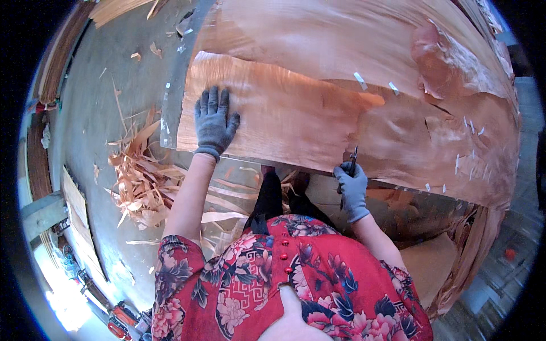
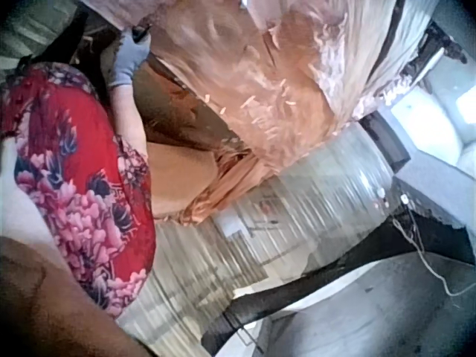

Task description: The person applies thin wood veneer sheets to a large curved surface. They smooth the veneer, trim excess material with a utility knife, and secure the sheets with white tape.

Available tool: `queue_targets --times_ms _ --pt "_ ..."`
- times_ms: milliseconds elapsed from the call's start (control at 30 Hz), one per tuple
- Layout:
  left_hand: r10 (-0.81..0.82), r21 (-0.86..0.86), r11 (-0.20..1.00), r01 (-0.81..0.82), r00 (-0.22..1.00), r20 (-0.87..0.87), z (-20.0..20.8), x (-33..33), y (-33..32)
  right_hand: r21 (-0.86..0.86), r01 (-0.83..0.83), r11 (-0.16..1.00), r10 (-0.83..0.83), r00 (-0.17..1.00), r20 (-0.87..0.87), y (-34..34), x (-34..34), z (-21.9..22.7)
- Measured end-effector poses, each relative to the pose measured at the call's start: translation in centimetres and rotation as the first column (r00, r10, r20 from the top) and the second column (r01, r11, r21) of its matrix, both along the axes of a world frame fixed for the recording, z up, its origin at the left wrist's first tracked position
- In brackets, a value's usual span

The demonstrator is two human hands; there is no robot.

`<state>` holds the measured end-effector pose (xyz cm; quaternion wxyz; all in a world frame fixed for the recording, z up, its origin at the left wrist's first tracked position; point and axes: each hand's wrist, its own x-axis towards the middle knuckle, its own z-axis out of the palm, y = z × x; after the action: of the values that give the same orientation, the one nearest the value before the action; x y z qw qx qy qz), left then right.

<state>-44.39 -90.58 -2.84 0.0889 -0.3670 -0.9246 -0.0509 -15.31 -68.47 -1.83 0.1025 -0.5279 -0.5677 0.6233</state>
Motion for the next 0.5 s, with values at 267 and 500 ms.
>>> queue_targets --times_ms 267,500 --pt "-0.026 0.119 0.993 0.022 0.999 0.033 -0.6 -0.3 -0.6 0.103 -0.168 0.980 0.162 0.985 0.056 0.4 0.1 0.8" --pt "0.026 0.243 0.969 -0.037 0.999 0.046 1.9 -0.9 -0.2 0.395 -0.183 0.900 0.202 0.979 -0.008 3.2 3.4 0.4"
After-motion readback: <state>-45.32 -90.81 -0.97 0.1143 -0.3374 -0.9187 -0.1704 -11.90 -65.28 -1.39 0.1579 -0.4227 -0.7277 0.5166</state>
